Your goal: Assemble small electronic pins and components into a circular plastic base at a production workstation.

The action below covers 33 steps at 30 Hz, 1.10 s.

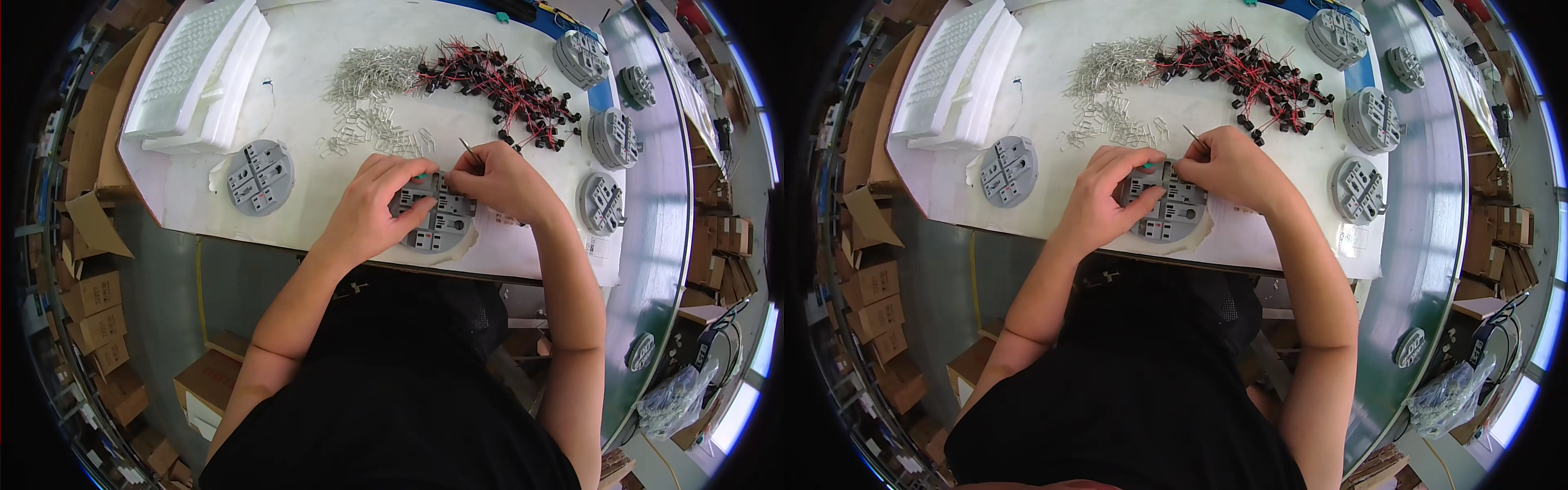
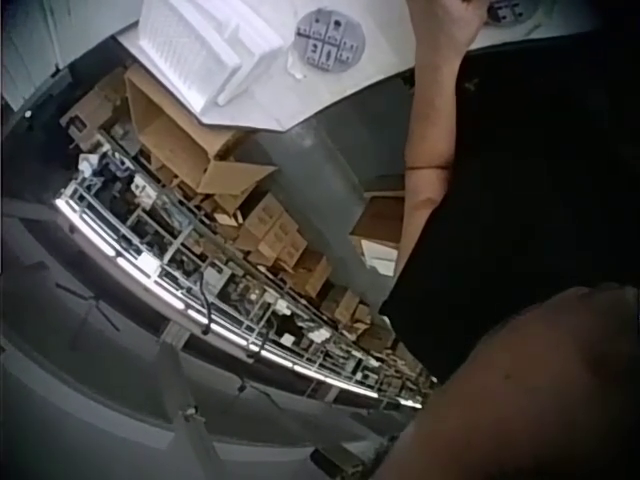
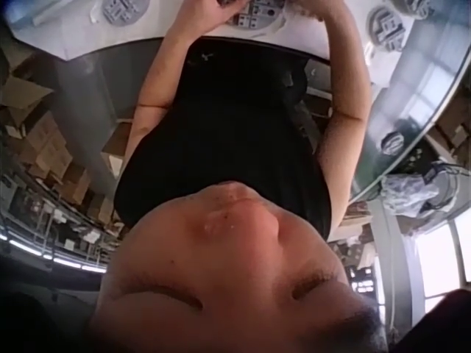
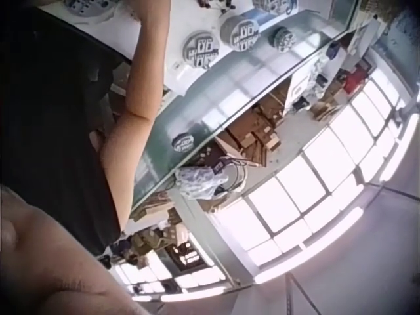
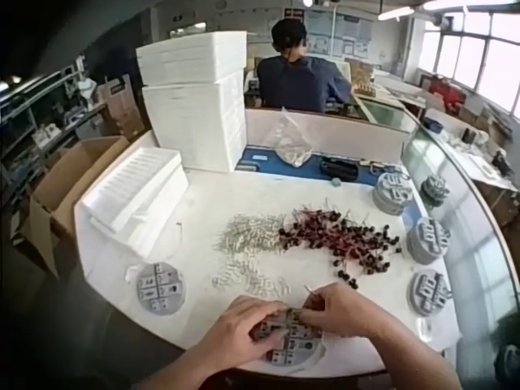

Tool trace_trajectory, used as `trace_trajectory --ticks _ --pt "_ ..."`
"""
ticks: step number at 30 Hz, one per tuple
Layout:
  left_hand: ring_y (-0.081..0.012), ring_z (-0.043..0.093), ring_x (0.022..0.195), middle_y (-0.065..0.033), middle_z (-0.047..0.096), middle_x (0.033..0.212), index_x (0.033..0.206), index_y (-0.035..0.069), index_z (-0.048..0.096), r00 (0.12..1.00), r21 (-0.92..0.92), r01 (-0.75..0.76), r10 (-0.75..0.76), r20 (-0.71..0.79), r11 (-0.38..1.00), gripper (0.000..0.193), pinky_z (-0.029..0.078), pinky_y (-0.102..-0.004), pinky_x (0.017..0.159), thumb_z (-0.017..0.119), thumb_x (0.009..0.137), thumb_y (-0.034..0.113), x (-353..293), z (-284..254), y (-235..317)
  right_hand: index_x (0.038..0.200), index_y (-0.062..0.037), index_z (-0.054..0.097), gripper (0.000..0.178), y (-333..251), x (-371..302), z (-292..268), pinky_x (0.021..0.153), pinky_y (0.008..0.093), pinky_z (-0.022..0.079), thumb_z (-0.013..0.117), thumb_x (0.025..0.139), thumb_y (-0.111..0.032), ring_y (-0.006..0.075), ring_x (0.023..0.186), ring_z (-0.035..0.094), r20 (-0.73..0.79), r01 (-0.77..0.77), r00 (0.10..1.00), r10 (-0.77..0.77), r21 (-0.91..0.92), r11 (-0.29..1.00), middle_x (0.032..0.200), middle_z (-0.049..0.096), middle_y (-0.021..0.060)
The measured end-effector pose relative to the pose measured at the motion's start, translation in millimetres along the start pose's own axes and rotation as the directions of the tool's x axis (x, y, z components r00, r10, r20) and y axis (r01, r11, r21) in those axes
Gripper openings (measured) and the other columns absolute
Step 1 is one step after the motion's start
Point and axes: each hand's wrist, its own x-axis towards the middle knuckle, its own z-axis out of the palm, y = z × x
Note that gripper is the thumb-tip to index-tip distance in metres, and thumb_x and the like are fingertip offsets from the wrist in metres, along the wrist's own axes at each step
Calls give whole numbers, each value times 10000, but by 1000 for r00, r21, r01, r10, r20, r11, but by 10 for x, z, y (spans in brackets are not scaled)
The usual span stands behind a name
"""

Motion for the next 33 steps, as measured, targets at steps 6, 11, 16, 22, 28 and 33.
trace_trajectory --ticks 6,11,16,22,28,33 --pt "-295 684 1050 -104 760 1153 1242 52 734 999 36 -35 36 -21 999 439 568 -413 928 862 822 45 -3 11 -37 844 24 749 221 -157 85 -39 567 325 488 776 850 -196 114 603 589 49 110 994 -102 -201 973 707 693 50" --pt "-289 684 1035 -98 760 1126 1241 51 736 1000 13 -6 6 -4 1000 424 569 -407 918 853 834 45 29 -3 -5 850 21 767 245 -96 162 -138 555 293 450 768 910 -217 97 600 578 176 56 984 -39 -93 994 735 714 41" --pt "-256 694 994 -95 759 1081 1238 52 737 999 13 -30 30 -14 999 386 584 -374 848 836 865 54 5 -12 -54 883 2 772 336 -69 19 -189 519 287 436 743 978 -319 87 591 569 76 49 996 -45 -46 998 715 699 26" --pt "-223 715 887 -100 748 1016 1180 42 732 993 6 -89 89 -74 996 291 588 -338 741 807 899 62 85 -83 60 1033 27 760 371 30 -397 -256 475 231 338 657 1088 -326 26 517 451 -51 32 998 -20 241 970 761 671 12" --pt "-240 724 769 -102 719 912 1082 22 708 988 53 36 -43 149 998 197 588 -375 695 769 895 38 265 -61 189 1095 18 744 356 275 -655 -287 473 204 318 617 1126 -313 8 508 404 -109 59 994 -17 390 919 784 654 6" --pt "-269 713 766 -113 701 872 1065 24 708 963 244 -26 -41 267 970 194 580 -396 692 767 881 31 381 -39 251 1080 21 748 329 386 -827 -418 507 213 354 640 1112 -288 20 554 475 -247 93 969 -7 342 935 807 674 10"
